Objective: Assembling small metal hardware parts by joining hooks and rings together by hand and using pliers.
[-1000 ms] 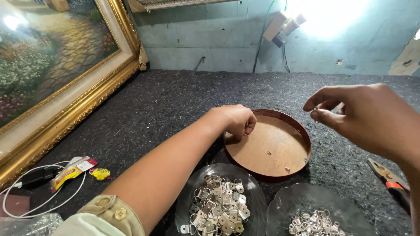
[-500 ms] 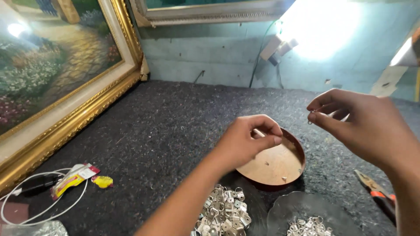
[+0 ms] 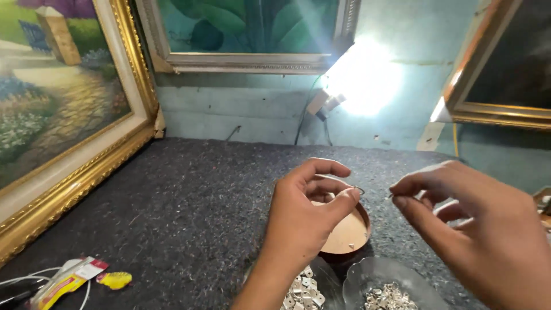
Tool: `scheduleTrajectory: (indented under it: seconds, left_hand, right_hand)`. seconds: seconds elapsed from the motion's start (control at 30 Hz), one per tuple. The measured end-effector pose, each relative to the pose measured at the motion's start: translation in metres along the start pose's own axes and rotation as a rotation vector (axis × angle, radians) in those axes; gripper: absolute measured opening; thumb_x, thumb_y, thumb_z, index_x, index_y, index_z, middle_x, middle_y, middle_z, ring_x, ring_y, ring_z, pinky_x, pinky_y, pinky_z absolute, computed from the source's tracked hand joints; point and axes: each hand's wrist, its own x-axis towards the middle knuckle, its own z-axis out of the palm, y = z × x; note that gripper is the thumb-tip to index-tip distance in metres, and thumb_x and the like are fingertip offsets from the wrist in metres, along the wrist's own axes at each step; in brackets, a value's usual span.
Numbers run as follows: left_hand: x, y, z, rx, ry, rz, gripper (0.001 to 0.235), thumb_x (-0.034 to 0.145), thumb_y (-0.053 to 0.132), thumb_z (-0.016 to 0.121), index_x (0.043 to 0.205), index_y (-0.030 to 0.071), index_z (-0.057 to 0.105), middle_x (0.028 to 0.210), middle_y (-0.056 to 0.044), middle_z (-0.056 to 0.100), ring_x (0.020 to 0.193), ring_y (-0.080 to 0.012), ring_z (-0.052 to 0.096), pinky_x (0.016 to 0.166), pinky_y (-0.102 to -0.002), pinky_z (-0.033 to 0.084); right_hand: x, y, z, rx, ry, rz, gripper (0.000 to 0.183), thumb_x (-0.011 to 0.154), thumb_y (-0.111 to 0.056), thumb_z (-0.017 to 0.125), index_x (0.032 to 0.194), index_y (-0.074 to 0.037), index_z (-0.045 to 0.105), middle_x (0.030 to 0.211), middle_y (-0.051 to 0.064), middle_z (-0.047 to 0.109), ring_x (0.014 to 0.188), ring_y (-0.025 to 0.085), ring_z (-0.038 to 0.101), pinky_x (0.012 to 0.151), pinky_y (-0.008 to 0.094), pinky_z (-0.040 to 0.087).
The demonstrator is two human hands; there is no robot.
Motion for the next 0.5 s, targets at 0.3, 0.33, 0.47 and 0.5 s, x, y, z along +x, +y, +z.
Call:
scheduleTrajectory:
  seconds: [0.3, 0.33, 0.47, 0.5]
  left_hand:
    - [-0.019, 0.002, 0.018, -0.016, 0.120, 0.068, 0.024, 0.060, 0.013, 0.073, 0.077, 0.014, 0.056, 0.057, 0.002, 0.067, 0.051, -0.0064, 0.049, 0.058, -0.022, 0.047]
    - [-0.020, 0.000, 0.020, -0.019, 0.116, 0.068, 0.024, 0.060, 0.013, 0.073, 0.077, 0.014, 0.056, 0.057, 0.002, 0.067, 0.051, -0.0064, 0.049, 0.058, -0.022, 0.047]
    - [-0.022, -0.004, 0.026, -0.036, 0.141, 0.174, 0.025, 0.059, 0.010, 0.073, 0.076, 0.012, 0.055, 0.056, 0.001, 0.067, 0.050, -0.0062, 0.048, 0.049, -0.022, 0.046]
    - [-0.022, -0.004, 0.027, -0.040, 0.141, 0.204, 0.026, 0.060, 0.009, 0.073, 0.077, 0.012, 0.055, 0.056, 0.000, 0.067, 0.051, -0.0060, 0.049, 0.042, -0.023, 0.043]
  right_hand:
    - [-0.031, 0.005, 0.014, 0.031, 0.341, -0.420, 0.005, 0.072, -0.007, 0.068, 0.074, -0.004, 0.065, 0.073, 0.008, 0.065, 0.056, 0.012, 0.059, 0.048, 0.023, 0.052]
    - [-0.031, 0.007, 0.016, 0.026, 0.342, -0.418, 0.005, 0.072, -0.007, 0.068, 0.074, -0.004, 0.065, 0.073, 0.008, 0.065, 0.056, 0.012, 0.059, 0.048, 0.023, 0.052]
    - [-0.031, 0.016, 0.021, 0.094, 0.397, -0.451, 0.006, 0.072, -0.005, 0.068, 0.075, -0.002, 0.063, 0.075, 0.011, 0.064, 0.060, 0.012, 0.059, 0.044, 0.022, 0.053]
    - [-0.031, 0.018, 0.023, 0.102, 0.392, -0.436, 0.008, 0.071, -0.007, 0.068, 0.075, -0.002, 0.063, 0.076, 0.011, 0.064, 0.062, 0.012, 0.060, 0.044, 0.022, 0.054]
